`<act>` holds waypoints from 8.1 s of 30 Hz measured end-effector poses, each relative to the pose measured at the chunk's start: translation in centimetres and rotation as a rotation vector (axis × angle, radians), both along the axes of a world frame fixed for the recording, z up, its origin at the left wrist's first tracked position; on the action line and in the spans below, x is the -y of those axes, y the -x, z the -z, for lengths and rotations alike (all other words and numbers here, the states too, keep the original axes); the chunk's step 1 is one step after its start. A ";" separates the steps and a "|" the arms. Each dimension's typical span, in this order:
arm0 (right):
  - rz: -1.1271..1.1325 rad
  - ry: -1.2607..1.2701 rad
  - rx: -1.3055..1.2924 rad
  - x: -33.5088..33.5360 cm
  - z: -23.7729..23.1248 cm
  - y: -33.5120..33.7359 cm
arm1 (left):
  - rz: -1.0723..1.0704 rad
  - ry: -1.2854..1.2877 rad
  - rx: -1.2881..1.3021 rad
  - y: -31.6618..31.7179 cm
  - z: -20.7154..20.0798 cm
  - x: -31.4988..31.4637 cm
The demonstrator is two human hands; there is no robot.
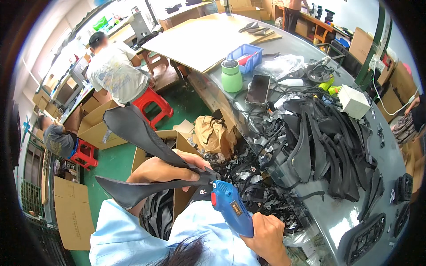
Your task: The person uses a blue heat gun to apply heat to the edges of black plastic components. They pick up individual parts from a pile on the table, direct the heat gun at specific areas, and then place the treated parts into a cardboard box. The process is repeated continuously throughout the clip.
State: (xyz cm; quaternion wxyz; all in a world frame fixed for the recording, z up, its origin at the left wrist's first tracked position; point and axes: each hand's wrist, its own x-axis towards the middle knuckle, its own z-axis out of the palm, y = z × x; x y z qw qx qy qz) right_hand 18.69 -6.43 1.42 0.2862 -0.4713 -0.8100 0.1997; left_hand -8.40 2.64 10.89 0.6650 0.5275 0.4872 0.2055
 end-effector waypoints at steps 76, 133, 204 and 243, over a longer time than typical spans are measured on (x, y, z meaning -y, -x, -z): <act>0.218 -0.265 -0.009 0.4 -0.5 3.2 | -0.358 -0.532 0.355 -4.9 2.7 2.1; 0.207 -0.108 -0.192 -0.4 -0.6 3.0 | -0.861 -0.559 0.926 -8.2 7.9 3.7; 0.265 -0.010 0.032 -0.3 2.2 1.7 | -1.213 0.031 0.426 4.6 27.2 1.6; 0.925 0.174 -0.675 0.8 7.2 -8.1 | 0.562 -1.782 -0.409 -38.7 4.3 -15.1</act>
